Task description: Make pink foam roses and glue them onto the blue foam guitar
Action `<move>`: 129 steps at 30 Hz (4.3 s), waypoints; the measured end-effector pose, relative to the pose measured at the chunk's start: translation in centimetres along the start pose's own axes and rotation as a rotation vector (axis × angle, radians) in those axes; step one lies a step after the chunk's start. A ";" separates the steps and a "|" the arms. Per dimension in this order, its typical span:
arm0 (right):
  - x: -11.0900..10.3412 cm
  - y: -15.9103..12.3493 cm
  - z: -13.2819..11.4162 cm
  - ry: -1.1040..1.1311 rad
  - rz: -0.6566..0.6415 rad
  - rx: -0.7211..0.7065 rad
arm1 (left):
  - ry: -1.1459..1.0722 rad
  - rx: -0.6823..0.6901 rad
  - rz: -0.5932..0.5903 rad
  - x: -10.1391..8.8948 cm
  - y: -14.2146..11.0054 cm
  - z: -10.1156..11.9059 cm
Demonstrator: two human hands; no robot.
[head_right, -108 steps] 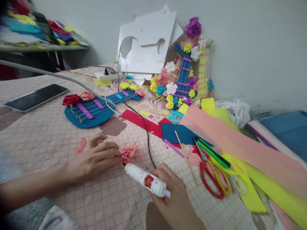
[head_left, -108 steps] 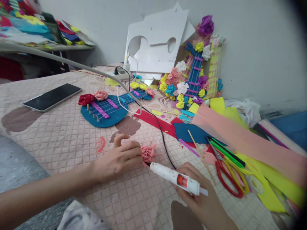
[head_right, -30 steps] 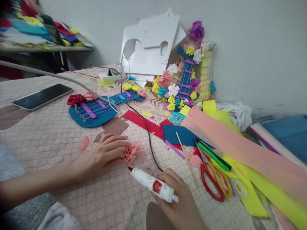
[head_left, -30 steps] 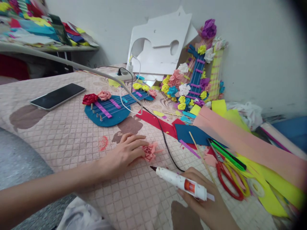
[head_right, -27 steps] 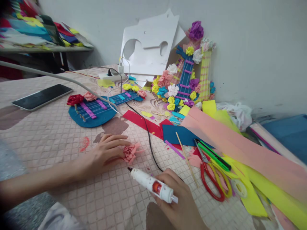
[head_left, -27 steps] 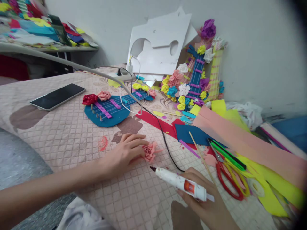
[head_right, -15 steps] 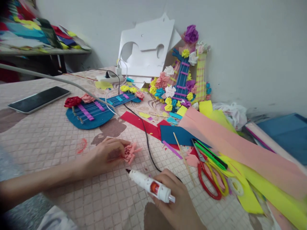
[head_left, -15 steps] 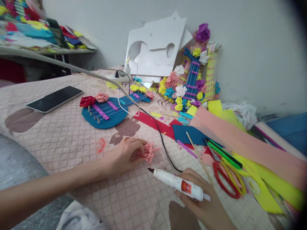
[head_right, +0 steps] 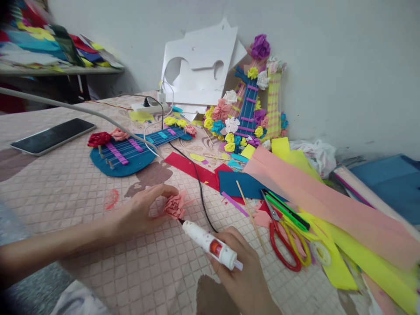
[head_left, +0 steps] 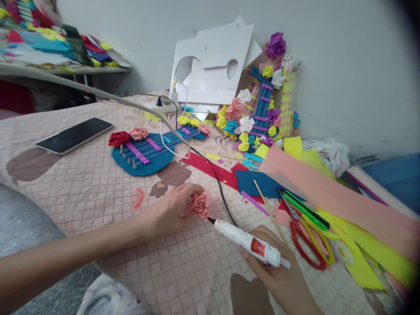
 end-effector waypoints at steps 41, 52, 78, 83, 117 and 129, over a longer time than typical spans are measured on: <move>0.2 0.4 -0.2 0.011 0.018 0.000 | 0.115 -0.002 0.019 -0.6 0.2 0.8; -1.3 0.8 1.9 -0.002 0.088 0.207 | 0.116 0.033 0.125 -1.2 0.7 -1.7; 2.1 22.7 14.3 -0.213 0.284 0.182 | -0.025 -0.006 0.137 -2.1 0.1 -3.7; 1.2 22.1 14.2 -0.204 0.284 0.143 | -0.052 0.001 0.111 -2.1 0.3 -3.1; 1.7 3.5 1.8 0.096 0.291 -0.050 | -0.198 0.188 -0.348 2.8 4.7 2.9; 3.7 3.9 1.4 0.024 0.273 -0.060 | -0.063 0.180 -0.302 3.1 4.2 2.3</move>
Point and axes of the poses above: each hand's wrist, its own y-axis towards the middle knuckle, its own x-axis out of the palm, z = x × y, the point moved 5 cm from there along y, towards the middle knuckle, and after that the axes turned 8 degrees about -x, right-handed, at the moved point
